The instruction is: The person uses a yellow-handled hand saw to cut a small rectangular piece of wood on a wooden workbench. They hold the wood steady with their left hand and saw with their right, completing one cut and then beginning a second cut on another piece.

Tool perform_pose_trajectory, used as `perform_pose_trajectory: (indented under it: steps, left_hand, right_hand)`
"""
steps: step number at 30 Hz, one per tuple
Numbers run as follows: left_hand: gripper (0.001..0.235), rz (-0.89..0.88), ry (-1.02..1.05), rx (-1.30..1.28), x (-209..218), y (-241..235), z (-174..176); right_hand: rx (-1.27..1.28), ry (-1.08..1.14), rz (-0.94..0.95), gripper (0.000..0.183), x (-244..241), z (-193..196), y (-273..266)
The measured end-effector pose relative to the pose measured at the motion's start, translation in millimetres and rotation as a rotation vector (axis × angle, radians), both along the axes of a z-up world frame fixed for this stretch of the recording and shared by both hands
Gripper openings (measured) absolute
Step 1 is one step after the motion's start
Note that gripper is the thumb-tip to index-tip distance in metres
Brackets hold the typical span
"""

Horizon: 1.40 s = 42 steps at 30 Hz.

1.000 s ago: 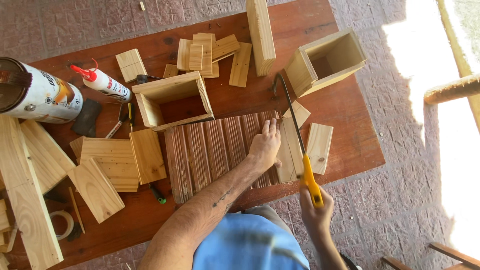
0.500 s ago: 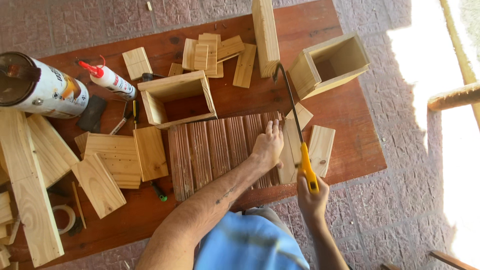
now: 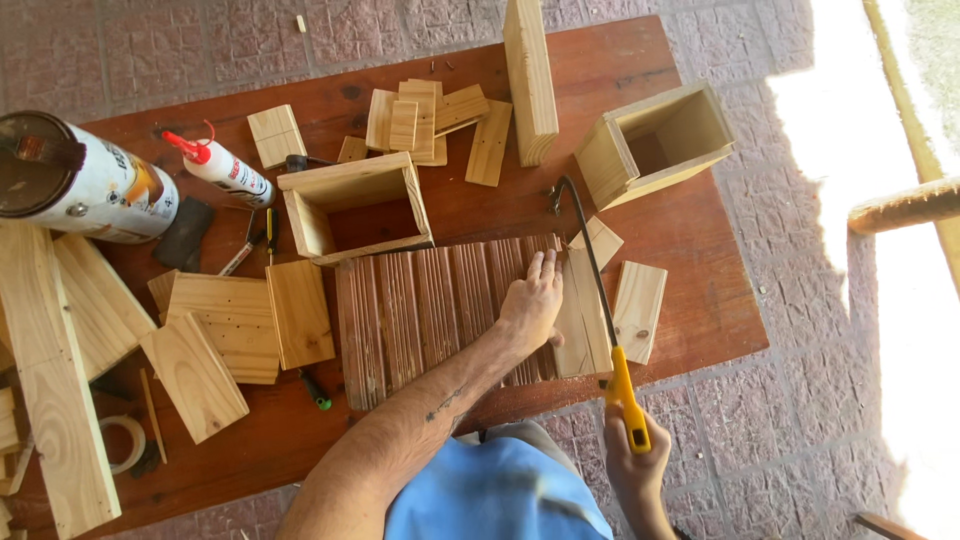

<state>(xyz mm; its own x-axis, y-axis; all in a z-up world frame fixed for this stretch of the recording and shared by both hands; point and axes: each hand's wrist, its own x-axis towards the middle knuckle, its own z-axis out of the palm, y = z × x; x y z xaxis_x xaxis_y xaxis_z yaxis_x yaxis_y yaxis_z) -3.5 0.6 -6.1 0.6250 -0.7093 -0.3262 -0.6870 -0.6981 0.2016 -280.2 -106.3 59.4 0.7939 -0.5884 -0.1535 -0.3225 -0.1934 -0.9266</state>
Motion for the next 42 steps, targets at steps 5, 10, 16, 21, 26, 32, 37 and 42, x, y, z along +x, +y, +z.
perform_pose_trajectory:
  steps: [5, 10, 16, 21, 26, 32, 37, 42]
  left_hand:
    - [0.166, 0.001, 0.024, 0.022, 1, -3, 11]
    - [0.165, -0.013, 0.031, 0.064, 7, -5, 13]
    - [0.166, 0.005, 0.035, -0.010, 0, 0, 10]
    - [0.167, 0.008, 0.057, 0.007, 5, -2, 10]
    - [0.164, 0.004, -0.011, -0.041, 3, -1, 3]
    - [0.165, -0.006, 0.018, 0.016, 4, -1, 8]
    - [0.162, 0.000, 0.065, 0.034, 2, -3, 12]
    - [0.170, 0.009, 0.006, 0.006, 4, -4, 0]
  right_hand:
    - [-0.041, 0.115, -0.056, 0.042, 88, 28, 7]
    - [0.032, 0.059, 0.003, 0.040, 25, 17, 2]
    - [-0.025, 0.075, -0.044, 0.045, 79, 27, 8]
    - [-0.062, 0.059, -0.037, 0.043, -2, 14, 6]
    - [-0.065, 0.010, -0.046, 0.042, 76, 15, 8]
    - [-0.063, 0.120, -0.053, 0.041, 13, 13, 0]
    - [-0.067, 0.173, 0.001, 0.027, 72, 34, 3]
    - [-0.023, 0.130, -0.074, 0.044, 16, 34, 4]
